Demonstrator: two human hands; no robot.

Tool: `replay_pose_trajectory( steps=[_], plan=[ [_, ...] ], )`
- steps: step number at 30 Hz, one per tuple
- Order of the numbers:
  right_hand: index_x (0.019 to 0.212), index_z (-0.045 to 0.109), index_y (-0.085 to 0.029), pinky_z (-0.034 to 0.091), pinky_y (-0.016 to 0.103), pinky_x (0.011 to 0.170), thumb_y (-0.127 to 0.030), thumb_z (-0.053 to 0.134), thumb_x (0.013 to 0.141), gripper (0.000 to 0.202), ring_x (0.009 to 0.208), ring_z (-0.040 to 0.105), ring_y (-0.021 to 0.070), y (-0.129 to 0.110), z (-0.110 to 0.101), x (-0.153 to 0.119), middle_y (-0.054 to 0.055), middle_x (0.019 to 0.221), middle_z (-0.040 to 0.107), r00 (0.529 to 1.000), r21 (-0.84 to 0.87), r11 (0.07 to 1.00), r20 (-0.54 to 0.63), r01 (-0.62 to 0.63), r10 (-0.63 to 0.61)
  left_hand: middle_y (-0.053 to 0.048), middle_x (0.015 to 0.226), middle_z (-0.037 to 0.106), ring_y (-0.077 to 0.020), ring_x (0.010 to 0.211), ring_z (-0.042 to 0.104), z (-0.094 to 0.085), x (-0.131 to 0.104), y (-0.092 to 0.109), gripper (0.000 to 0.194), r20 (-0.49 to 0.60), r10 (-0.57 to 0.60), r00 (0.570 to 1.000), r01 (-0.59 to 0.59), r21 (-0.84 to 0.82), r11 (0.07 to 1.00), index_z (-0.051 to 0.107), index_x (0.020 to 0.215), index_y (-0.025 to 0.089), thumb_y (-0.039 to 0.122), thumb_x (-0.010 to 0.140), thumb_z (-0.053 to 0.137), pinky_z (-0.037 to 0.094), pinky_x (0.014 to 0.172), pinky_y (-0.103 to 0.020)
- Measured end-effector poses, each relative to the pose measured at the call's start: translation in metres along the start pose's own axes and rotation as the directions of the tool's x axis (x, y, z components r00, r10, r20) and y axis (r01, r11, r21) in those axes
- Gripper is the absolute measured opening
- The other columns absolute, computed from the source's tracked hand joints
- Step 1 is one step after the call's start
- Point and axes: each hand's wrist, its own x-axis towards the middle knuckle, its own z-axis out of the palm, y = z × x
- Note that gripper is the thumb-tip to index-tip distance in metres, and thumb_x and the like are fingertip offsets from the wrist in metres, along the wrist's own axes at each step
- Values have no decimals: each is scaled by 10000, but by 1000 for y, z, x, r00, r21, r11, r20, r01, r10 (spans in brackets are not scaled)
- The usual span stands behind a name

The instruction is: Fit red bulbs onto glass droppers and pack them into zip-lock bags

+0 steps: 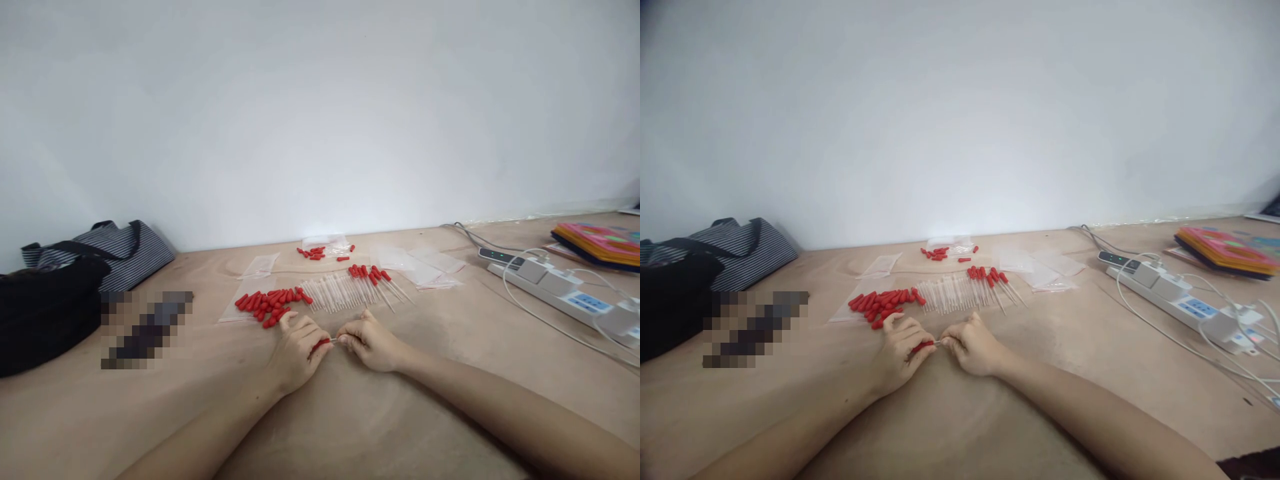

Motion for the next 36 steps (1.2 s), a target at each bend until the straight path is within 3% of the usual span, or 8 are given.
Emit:
replay_pose_trajectory(
  steps=[3,7,11,16,23,25,31,36],
  plan=[
    [937,605,-195,300,256,693,-213,386,862,232,734,523,120,1,-7,-1,24,810,617,994,-58,993,-11,104,-104,29,668,637,-157,719,545,-3,1,-2,92,-13,-11,1000,11,21,1000,575,720,205,233,794,529,187,865,-417],
    [911,632,-209,282,287,671,-251,456,829,198,751,491,154,6,-12,-6,44,775,596,986,-331,936,-70,118,-149,19,741,652,-169,773,549,-4,1,-4,92,-22,-26,999,27,39,999,584,796,231,260,819,500,180,879,-419],
    [849,640,-197,287,293,706,-223,449,816,196,753,513,154,27,-24,-7,45,772,620,974,-385,921,-223,-68,-22,-67,1058,592,-229,990,490,-3,-1,-10,305,-122,-119,985,134,124,983,486,1108,228,288,809,497,224,865,-414],
    [764,649,-197,301,277,674,-244,415,803,242,710,557,160,70,-43,-4,30,752,656,770,-230,785,-475,-576,426,-56,1029,586,-244,985,484,-1,-2,-24,236,-79,-193,978,205,180,962,543,1006,242,268,772,527,253,833,-422],
    [791,622,-196,249,332,714,-330,413,796,248,745,567,196,94,-36,3,43,773,665,659,-231,652,-515,-723,548,-52,994,589,-247,972,487,1,-2,-25,117,-36,-213,976,216,187,958,599,854,242,248,744,557,259,818,-438],
    [804,612,-194,235,329,711,-342,426,786,238,766,560,195,94,-34,5,41,785,660,653,-218,664,-547,-715,524,-55,995,588,-247,973,485,2,-2,-25,112,-45,-213,976,218,193,957,603,847,243,249,743,559,258,817,-438],
    [757,625,-224,201,306,689,-354,472,745,201,815,529,177,88,-31,12,14,768,629,736,-269,745,-540,-611,409,-56,980,594,-244,962,480,2,-2,-26,95,-38,-204,978,207,191,959,607,827,246,250,747,556,255,816,-440],
    [780,623,-215,197,316,700,-308,454,734,198,798,533,181,86,-29,17,12,732,636,698,-249,696,-522,-674,490,-50,958,596,-248,945,487,1,-2,-25,73,-34,-189,981,192,187,963,610,800,242,245,750,556,251,811,-455]
  ],
)
